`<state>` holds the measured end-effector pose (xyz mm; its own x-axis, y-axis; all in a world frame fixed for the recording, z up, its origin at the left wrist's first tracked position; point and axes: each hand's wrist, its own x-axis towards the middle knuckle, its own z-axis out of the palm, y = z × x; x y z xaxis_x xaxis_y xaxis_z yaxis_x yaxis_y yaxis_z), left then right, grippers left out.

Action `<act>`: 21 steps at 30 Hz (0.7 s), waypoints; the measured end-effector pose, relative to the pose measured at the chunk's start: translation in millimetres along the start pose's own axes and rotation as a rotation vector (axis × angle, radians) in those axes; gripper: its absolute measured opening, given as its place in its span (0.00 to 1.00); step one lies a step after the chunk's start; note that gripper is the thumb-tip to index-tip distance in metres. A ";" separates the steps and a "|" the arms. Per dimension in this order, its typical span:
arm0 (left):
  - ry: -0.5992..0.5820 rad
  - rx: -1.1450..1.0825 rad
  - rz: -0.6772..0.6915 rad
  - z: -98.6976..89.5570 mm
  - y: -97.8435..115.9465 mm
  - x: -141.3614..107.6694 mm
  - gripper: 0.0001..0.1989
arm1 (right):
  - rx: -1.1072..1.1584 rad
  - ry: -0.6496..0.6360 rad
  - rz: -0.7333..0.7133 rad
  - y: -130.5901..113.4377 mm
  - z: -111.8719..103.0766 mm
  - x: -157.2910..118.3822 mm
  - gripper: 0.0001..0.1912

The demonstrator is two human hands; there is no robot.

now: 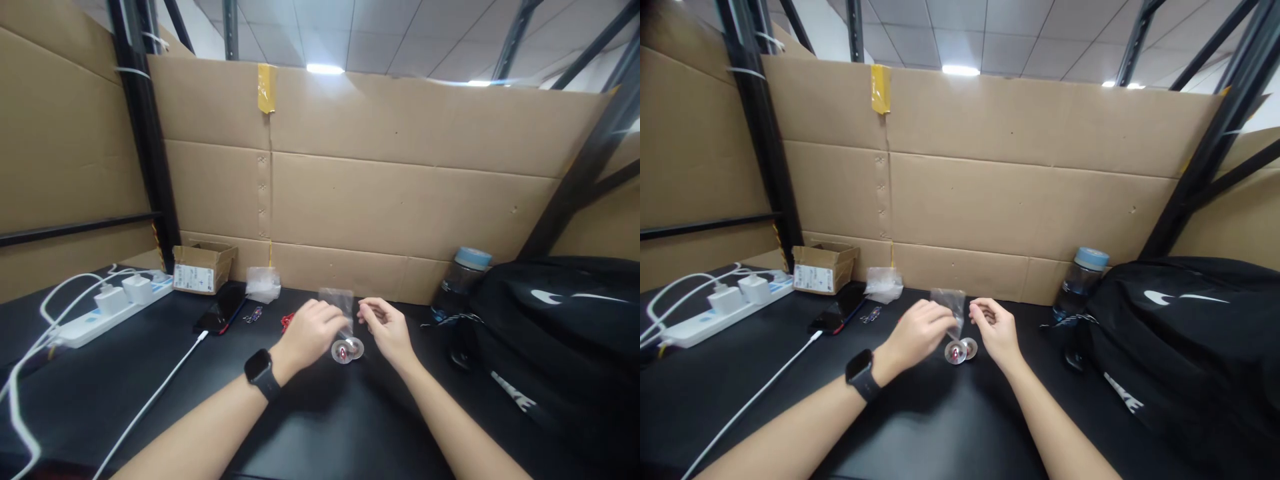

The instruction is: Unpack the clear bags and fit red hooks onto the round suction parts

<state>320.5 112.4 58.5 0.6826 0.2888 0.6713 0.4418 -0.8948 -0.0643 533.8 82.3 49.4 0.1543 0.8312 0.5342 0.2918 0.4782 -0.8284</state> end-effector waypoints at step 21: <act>-0.052 0.006 -0.704 -11.0 -162.5 -70.2 0.28 | -0.079 -0.042 -0.020 15.1 -8.1 5.4 0.19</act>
<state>194.3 233.8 29.9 0.2603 0.8145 0.5185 0.7918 -0.4874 0.3682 546.8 91.8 41.1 0.1086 0.8335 0.5418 0.3684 0.4725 -0.8007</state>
